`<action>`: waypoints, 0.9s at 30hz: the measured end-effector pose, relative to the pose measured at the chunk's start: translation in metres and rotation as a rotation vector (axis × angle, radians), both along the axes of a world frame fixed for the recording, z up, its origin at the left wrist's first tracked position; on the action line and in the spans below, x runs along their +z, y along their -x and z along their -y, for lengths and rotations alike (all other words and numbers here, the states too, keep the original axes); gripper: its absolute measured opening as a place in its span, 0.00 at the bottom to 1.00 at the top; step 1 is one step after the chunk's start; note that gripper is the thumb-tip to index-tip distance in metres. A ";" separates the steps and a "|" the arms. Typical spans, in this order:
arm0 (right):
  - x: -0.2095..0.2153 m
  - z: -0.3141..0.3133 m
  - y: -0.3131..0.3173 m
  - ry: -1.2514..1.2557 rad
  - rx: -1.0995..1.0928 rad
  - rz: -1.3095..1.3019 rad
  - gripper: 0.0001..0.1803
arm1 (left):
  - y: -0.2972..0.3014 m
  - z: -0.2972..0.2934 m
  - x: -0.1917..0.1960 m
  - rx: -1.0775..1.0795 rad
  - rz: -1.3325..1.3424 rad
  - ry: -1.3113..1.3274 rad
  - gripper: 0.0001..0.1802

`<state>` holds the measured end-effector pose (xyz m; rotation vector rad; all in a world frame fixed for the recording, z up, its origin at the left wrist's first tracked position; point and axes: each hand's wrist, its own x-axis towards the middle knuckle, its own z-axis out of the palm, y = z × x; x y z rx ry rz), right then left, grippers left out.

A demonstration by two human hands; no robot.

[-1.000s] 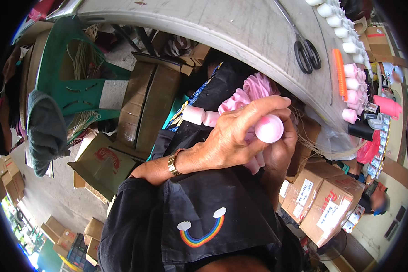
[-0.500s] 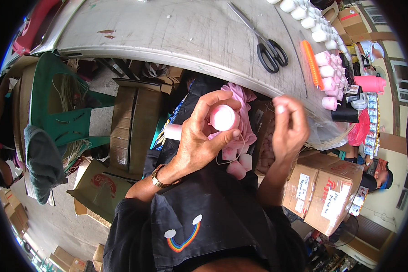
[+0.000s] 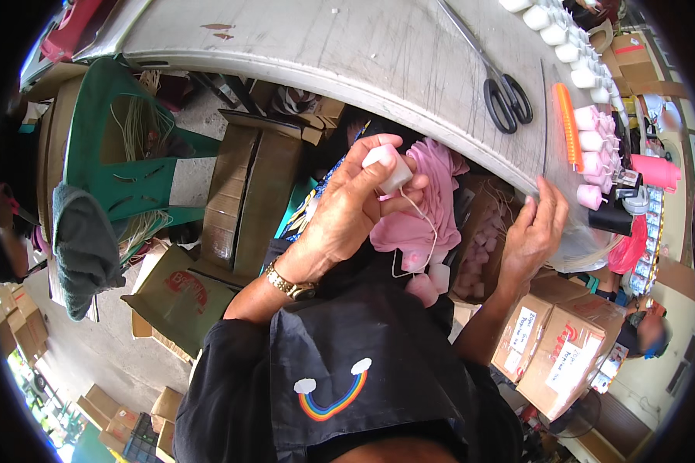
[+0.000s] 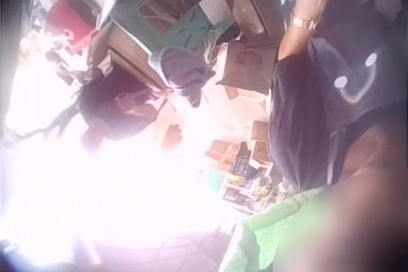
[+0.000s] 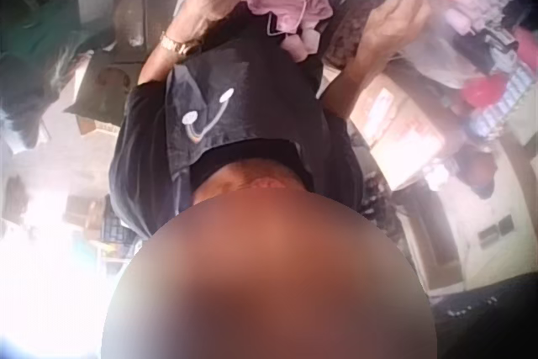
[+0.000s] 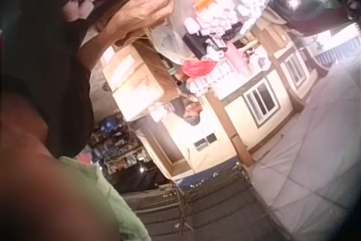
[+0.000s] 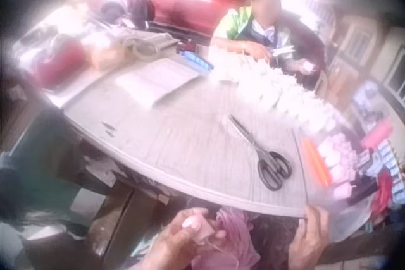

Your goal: The person inserts wicks into small pink cylindrical objects and wraps pink fabric around them, then threads the wicks through a series of white cylindrical objects to form a garland. The person places the assembled garland on the table.

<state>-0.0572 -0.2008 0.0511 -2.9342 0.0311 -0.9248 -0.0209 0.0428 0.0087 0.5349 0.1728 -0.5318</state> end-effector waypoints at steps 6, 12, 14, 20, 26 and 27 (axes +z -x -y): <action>-0.010 0.002 0.015 -0.487 -0.150 -0.089 0.10 | 0.000 0.000 -0.005 -0.027 -0.103 0.117 0.19; -0.010 0.000 0.014 -1.100 -0.108 -0.030 0.10 | 0.000 0.003 -0.003 -0.029 -0.122 0.078 0.18; -0.010 -0.001 0.017 -1.125 -0.006 -0.029 0.10 | 0.000 0.003 -0.005 -0.015 -0.120 0.157 0.18; -0.010 -0.030 0.066 -0.635 0.173 -0.178 0.12 | -0.007 -0.005 -0.017 0.115 -0.311 0.418 0.17; -0.004 -0.046 0.102 -0.424 0.317 -0.385 0.23 | -0.008 -0.008 -0.027 0.236 -0.364 0.323 0.15; -0.005 -0.047 0.103 -0.412 0.313 -0.379 0.25 | -0.008 -0.008 -0.028 0.234 -0.354 0.333 0.15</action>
